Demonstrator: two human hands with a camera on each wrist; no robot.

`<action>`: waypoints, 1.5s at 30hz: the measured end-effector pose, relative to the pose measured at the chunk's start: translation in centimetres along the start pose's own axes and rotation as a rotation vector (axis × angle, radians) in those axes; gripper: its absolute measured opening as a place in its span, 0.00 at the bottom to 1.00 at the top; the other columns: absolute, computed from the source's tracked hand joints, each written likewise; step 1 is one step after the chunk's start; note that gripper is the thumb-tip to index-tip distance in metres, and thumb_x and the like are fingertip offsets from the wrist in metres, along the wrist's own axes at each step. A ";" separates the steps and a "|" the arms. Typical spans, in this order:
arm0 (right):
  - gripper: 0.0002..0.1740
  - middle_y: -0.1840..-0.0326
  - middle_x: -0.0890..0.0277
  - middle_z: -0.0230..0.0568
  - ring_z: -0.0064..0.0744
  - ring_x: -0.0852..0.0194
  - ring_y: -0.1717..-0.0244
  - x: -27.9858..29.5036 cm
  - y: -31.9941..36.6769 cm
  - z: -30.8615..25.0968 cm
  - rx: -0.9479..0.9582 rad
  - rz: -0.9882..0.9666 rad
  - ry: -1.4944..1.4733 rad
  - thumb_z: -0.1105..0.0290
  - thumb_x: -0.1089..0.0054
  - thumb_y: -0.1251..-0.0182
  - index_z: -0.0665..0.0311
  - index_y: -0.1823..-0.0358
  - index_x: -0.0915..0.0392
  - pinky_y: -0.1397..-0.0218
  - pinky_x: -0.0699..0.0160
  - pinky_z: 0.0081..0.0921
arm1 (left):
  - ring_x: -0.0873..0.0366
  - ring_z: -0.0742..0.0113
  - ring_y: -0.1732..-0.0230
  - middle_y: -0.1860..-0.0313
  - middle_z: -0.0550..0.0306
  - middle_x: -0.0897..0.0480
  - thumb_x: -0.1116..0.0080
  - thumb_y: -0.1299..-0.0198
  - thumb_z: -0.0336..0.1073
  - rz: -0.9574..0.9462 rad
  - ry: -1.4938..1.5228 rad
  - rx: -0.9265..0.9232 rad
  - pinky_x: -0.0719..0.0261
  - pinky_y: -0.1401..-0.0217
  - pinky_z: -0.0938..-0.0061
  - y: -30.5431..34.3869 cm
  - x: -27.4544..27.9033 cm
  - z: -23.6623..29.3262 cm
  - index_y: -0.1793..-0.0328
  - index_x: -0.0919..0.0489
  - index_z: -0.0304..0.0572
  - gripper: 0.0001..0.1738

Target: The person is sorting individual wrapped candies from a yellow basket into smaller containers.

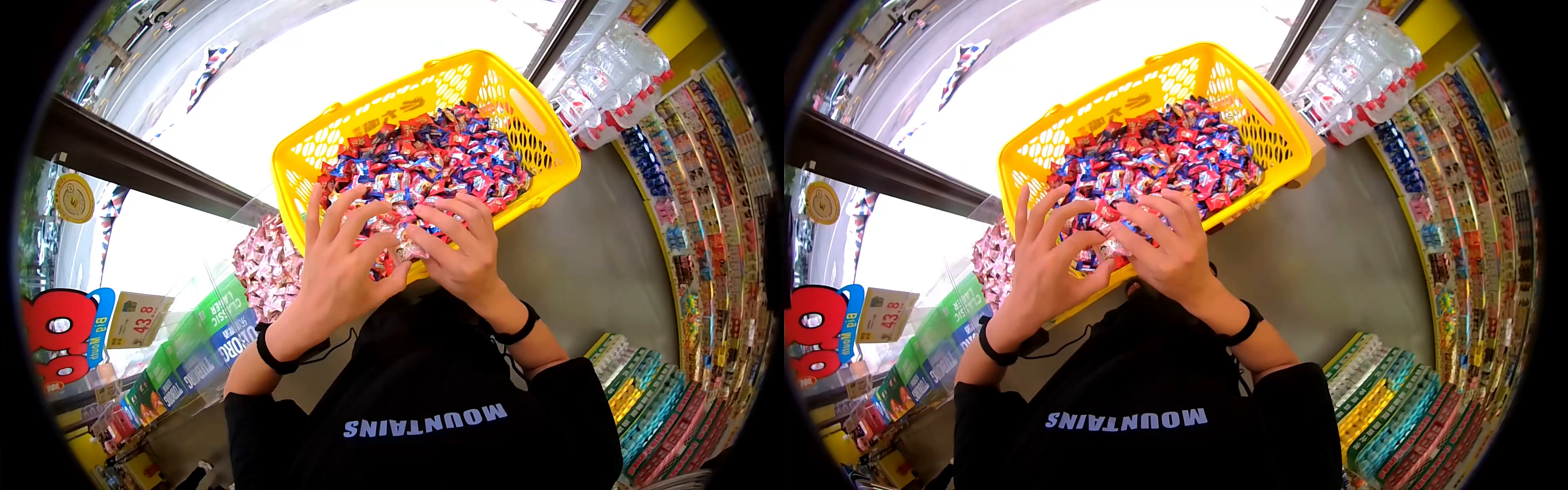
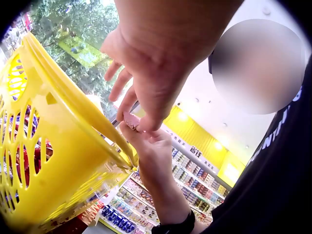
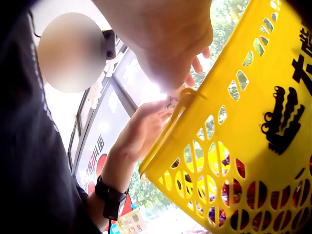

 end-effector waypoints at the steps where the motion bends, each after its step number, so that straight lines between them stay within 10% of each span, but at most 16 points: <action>1: 0.18 0.40 0.13 0.37 0.44 0.18 0.38 -0.6 -0.3 0.0 -0.010 -0.002 -0.004 0.73 0.25 0.42 0.56 0.49 0.09 0.30 0.22 0.49 | 0.28 0.47 0.21 0.37 0.60 0.16 0.20 0.50 0.41 0.031 -0.010 0.015 0.49 0.11 0.31 0.5 0.2 -0.4 0.58 0.12 0.53 0.14; 11: 0.19 0.42 0.14 0.43 0.50 0.17 0.38 -1.8 -0.2 0.5 -0.188 -0.015 -0.083 0.76 0.28 0.42 0.61 0.47 0.10 0.33 0.18 0.47 | 0.27 0.42 0.23 0.33 0.52 0.16 0.22 0.45 0.35 0.357 -0.274 0.436 0.42 0.12 0.37 12.0 2.0 -10.9 0.56 0.11 0.49 0.11; 20: 0.14 0.45 0.13 0.42 0.48 0.16 0.42 -2.2 -0.1 0.8 -0.199 -0.003 -0.092 0.75 0.28 0.41 0.60 0.52 0.11 0.38 0.18 0.45 | 0.28 0.38 0.23 0.31 0.45 0.19 0.22 0.42 0.43 0.006 -0.313 0.634 0.39 0.15 0.40 21.7 -6.1 -16.1 0.51 0.09 0.44 0.17; 28: 0.15 0.42 0.16 0.40 0.48 0.19 0.39 -1.7 0.0 1.2 -0.178 -0.096 -0.193 0.72 0.26 0.38 0.59 0.49 0.12 0.33 0.19 0.47 | 0.30 0.38 0.21 0.26 0.45 0.22 0.22 0.39 0.38 0.095 -0.179 0.651 0.34 0.17 0.44 14.9 0.1 -13.2 0.41 0.11 0.46 0.21; 36: 0.15 0.43 0.15 0.41 0.47 0.17 0.41 3.3 -0.8 8.1 -0.149 -0.017 -0.064 0.75 0.27 0.39 0.60 0.50 0.12 0.34 0.18 0.45 | 0.34 0.41 0.15 0.20 0.47 0.24 0.25 0.38 0.30 0.115 -0.310 0.279 0.34 0.14 0.43 1.5 8.2 -6.3 0.39 0.11 0.46 0.20; 45: 0.10 0.46 0.13 0.41 0.47 0.15 0.44 5.2 -1.2 16.5 -0.141 0.035 -0.029 0.72 0.28 0.37 0.60 0.54 0.11 0.35 0.18 0.44 | 0.28 0.44 0.18 0.24 0.49 0.20 0.25 0.37 0.36 -0.092 -0.190 -0.084 0.35 0.14 0.46 -16.5 2.2 -0.7 0.43 0.10 0.48 0.16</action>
Point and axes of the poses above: each hand's wrist, its own y-axis away from the middle knuckle, its own x-axis out of the back of the hand, z = x × y, the point moved 4 cm from there along -y, towards the middle knuckle
